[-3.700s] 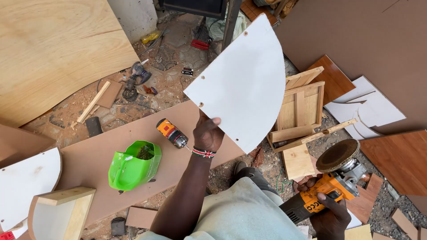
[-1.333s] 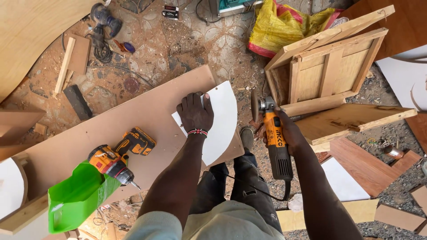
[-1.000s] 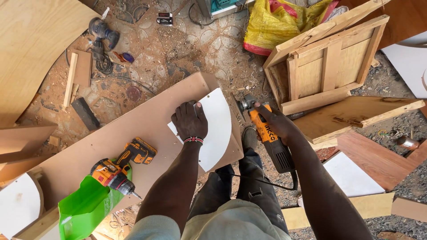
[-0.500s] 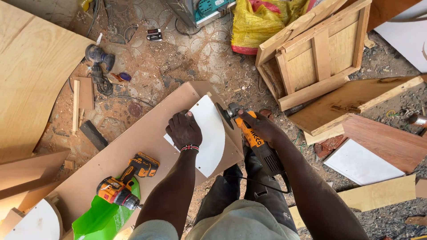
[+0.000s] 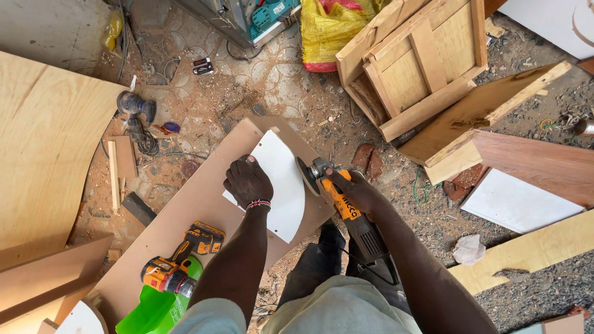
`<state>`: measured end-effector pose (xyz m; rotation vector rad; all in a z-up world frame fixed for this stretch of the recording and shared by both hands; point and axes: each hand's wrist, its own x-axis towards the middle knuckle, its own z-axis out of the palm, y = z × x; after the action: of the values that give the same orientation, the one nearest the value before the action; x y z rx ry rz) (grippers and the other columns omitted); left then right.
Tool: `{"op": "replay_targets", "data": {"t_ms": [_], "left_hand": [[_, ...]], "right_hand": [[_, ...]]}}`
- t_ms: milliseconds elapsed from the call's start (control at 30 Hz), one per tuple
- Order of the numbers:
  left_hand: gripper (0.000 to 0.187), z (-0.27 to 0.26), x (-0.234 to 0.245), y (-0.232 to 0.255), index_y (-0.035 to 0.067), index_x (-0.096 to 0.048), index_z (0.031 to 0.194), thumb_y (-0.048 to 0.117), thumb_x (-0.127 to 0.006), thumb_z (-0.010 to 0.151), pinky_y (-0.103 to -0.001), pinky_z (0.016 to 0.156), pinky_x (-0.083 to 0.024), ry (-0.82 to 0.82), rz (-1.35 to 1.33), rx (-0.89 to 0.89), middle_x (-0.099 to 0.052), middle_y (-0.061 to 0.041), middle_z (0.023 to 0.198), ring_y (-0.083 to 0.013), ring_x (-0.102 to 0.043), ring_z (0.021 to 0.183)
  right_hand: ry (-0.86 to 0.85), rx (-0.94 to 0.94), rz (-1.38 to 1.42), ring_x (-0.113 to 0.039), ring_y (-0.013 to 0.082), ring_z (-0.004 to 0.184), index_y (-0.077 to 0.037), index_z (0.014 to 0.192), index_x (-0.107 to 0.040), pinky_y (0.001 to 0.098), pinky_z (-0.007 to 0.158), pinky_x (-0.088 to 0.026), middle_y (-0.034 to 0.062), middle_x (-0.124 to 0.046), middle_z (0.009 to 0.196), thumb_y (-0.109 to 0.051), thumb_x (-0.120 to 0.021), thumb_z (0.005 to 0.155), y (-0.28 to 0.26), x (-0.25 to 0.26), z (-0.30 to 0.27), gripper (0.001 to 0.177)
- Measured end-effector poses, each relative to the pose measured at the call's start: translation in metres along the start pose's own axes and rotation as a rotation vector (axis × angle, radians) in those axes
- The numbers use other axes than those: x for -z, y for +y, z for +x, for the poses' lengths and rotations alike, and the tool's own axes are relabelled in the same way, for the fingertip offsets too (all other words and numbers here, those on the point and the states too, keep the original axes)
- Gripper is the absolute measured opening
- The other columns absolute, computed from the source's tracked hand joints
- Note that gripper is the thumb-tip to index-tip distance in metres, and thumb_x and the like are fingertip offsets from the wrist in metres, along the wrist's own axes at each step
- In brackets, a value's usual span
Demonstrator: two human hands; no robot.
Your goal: Sand the edges of a curved wooden panel using an angle grinder
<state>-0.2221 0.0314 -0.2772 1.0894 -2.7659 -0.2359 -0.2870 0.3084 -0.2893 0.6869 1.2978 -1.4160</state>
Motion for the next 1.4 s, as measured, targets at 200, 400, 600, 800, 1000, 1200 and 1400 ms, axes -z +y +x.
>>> {"op": "replay_targets", "data": {"t_ms": [200, 400, 600, 800, 1000, 1200, 1400], "left_hand": [[0.042, -0.001, -0.003, 0.001, 0.012, -0.066, 0.104, 0.037, -0.035, 0.114, -0.046, 0.089, -0.047, 0.02, -0.007, -0.017, -0.062, -0.005, 0.096, -0.0275, -0.062, 0.094], [0.04, -0.001, -0.003, 0.001, 0.014, -0.066, 0.106, 0.037, -0.034, 0.114, -0.045, 0.087, -0.048, 0.027, 0.0, -0.024, -0.061, -0.002, 0.097, -0.0252, -0.061, 0.094], [0.041, -0.002, -0.005, 0.003, 0.015, -0.065, 0.108, 0.039, -0.032, 0.113, -0.045, 0.088, -0.047, 0.011, -0.003, -0.001, -0.061, -0.002, 0.098, -0.0255, -0.061, 0.096], [0.039, -0.003, -0.004, 0.002, 0.014, -0.064, 0.109, 0.037, -0.033, 0.113, -0.046, 0.089, -0.047, -0.001, -0.008, -0.015, -0.062, -0.003, 0.099, -0.0268, -0.062, 0.097], [0.039, -0.003, -0.003, 0.006, 0.016, -0.064, 0.109, 0.038, -0.033, 0.113, -0.046, 0.089, -0.047, 0.005, -0.007, -0.004, -0.062, -0.003, 0.099, -0.0271, -0.061, 0.096], [0.036, -0.003, -0.005, 0.005, 0.016, -0.065, 0.107, 0.037, -0.035, 0.112, -0.046, 0.087, -0.048, 0.021, -0.007, -0.009, -0.062, -0.002, 0.097, -0.0266, -0.062, 0.094], [0.037, -0.002, -0.002, 0.007, 0.016, -0.065, 0.108, 0.037, -0.035, 0.113, -0.045, 0.087, -0.047, 0.024, -0.011, -0.01, -0.062, -0.003, 0.098, -0.0276, -0.061, 0.094]], "right_hand": [[0.015, -0.032, 0.07, -0.071, 0.0392, 0.06, 0.009, 0.124, -0.054, 0.0488, 0.051, -0.064, 0.0258, -0.063, 0.077, -0.061, -0.081, 0.083, -0.026, -0.033, -0.064, 0.085], [-0.032, 0.028, -0.086, -0.072, 0.0344, 0.059, 0.006, 0.121, -0.057, 0.0463, 0.051, -0.065, 0.0238, -0.064, 0.078, -0.063, -0.078, 0.085, -0.071, -0.044, -0.055, 0.081], [-0.11, 0.064, -0.162, -0.071, 0.0313, 0.064, 0.005, 0.125, -0.055, 0.0423, 0.052, -0.065, 0.0244, -0.064, 0.083, -0.063, -0.078, 0.086, -0.101, -0.037, 0.01, 0.081], [-0.107, 0.03, -0.199, -0.07, 0.0316, 0.064, 0.004, 0.127, -0.055, 0.0421, 0.05, -0.065, 0.0231, -0.064, 0.084, -0.062, -0.077, 0.084, -0.134, -0.055, -0.064, 0.082], [-0.071, 0.041, -0.105, -0.07, 0.033, 0.063, 0.003, 0.127, -0.055, 0.0439, 0.051, -0.065, 0.0236, -0.064, 0.082, -0.061, -0.079, 0.086, -0.062, -0.01, 0.008, 0.08], [-0.07, 0.035, -0.079, -0.07, 0.0331, 0.064, 0.003, 0.124, -0.056, 0.0439, 0.051, -0.065, 0.0237, -0.064, 0.083, -0.059, -0.078, 0.086, -0.037, -0.014, -0.046, 0.076], [-0.074, 0.029, -0.066, -0.07, 0.0332, 0.064, 0.003, 0.121, -0.057, 0.0439, 0.051, -0.064, 0.0238, -0.063, 0.083, -0.057, -0.078, 0.086, -0.052, -0.028, -0.074, 0.073]]}}
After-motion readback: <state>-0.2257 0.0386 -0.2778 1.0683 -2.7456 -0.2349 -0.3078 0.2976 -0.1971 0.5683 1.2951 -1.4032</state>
